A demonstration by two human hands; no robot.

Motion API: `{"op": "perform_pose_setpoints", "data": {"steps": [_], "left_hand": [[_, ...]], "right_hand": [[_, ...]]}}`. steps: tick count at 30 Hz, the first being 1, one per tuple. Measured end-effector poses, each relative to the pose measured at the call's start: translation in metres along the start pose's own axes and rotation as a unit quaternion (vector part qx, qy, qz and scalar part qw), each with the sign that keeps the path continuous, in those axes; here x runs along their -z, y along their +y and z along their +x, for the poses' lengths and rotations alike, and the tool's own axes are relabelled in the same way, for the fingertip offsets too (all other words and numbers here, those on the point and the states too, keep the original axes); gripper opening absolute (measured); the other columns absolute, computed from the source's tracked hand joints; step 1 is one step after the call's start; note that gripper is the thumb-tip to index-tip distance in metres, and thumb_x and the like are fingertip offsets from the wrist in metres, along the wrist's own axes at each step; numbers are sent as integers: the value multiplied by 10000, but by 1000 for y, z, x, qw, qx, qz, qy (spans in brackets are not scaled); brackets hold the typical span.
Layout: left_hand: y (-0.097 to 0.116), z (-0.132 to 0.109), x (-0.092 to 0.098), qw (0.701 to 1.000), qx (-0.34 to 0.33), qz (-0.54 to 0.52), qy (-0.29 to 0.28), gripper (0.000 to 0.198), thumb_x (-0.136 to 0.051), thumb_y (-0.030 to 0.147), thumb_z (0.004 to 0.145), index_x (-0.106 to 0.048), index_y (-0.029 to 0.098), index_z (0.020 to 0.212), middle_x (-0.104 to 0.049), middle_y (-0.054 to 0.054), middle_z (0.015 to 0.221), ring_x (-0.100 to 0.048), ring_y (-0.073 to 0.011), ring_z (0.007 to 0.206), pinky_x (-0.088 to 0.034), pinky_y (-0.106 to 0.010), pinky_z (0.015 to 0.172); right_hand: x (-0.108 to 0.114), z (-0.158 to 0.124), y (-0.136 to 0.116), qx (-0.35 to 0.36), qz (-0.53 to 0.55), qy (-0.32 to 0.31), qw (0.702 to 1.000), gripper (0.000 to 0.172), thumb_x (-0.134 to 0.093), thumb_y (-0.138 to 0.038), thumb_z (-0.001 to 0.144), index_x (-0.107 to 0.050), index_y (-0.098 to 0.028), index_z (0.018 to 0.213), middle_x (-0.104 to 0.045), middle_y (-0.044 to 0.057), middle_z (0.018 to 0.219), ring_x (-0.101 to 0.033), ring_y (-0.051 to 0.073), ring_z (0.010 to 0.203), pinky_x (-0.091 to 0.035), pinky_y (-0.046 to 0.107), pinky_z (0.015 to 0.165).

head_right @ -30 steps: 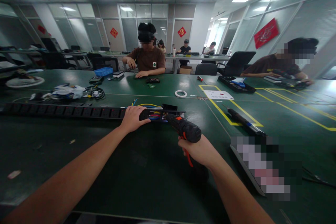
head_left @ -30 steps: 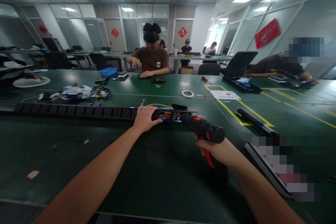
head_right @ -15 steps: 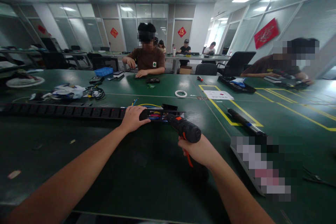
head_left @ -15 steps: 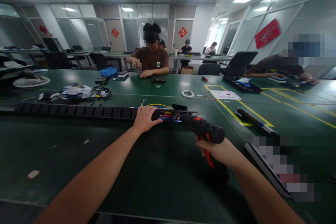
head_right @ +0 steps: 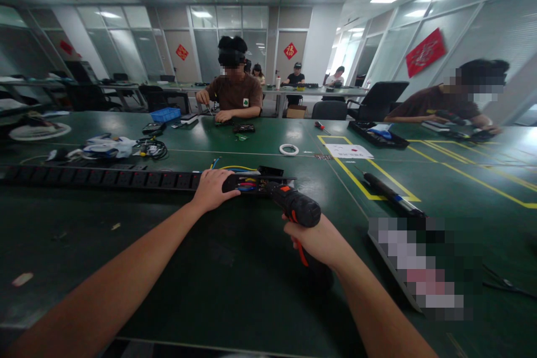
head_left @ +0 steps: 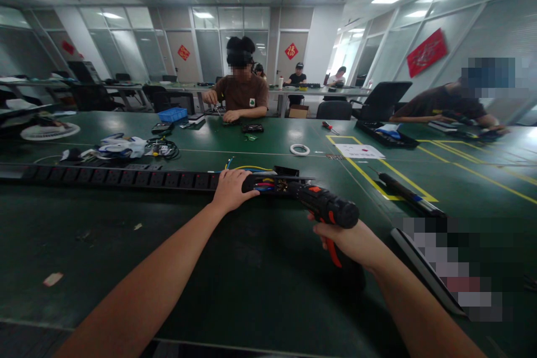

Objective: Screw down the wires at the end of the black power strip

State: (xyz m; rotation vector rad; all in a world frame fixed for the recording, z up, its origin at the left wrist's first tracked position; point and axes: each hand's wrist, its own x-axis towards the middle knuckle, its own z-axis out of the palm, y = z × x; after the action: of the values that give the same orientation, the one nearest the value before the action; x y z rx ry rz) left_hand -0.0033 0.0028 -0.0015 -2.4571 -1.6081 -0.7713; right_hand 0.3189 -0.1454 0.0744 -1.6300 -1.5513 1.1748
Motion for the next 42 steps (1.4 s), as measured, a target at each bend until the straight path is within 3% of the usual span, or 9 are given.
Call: {"op": "perform_pose_setpoints", "data": {"steps": [19, 32, 37, 42], "left_hand": [[2, 0, 1, 1000, -2, 8, 4, 613, -738, 674, 992, -705, 260, 1443, -733, -120, 1472, -626, -386, 1385, -371, -566, 1239], [0, 0, -1, 1000, 0, 2, 6, 618, -738, 679, 990, -701, 260, 1443, -728, -124, 1476, -619, -386, 1397, -360, -576, 1252], [-1, 0, -2, 1000, 0, 4, 7, 633, -740, 685, 989, -696, 255, 1451, -727, -126, 1476, -618, -390, 1396, -354, -573, 1257], [0, 0, -1, 1000, 1, 3, 3, 637, -743, 675, 989, -699, 244, 1456, -725, -132, 1481, -617, -393, 1403, -355, -573, 1258]], "right_hand": [[2, 2, 2, 11, -8, -9, 1000, 159, -730, -268, 760, -681, -228, 906, -668, -20, 644, -678, 204, 637, -561, 325, 643], [0, -3, -6, -15, -4, 3, 1000, 307, -727, -247, 755, -703, -219, 1060, -672, -40, 625, -681, 209, 635, -550, 323, 647], [-1, -5, -10, -19, -28, 7, 999, 155, -706, -238, 762, -691, -215, 915, -664, -22, 604, -667, 202, 622, -536, 316, 637], [-1, -2, -7, -13, -6, 1, 1000, 262, -716, -248, 754, -696, -214, 1013, -656, -40, 627, -671, 200, 635, -548, 313, 644]]}}
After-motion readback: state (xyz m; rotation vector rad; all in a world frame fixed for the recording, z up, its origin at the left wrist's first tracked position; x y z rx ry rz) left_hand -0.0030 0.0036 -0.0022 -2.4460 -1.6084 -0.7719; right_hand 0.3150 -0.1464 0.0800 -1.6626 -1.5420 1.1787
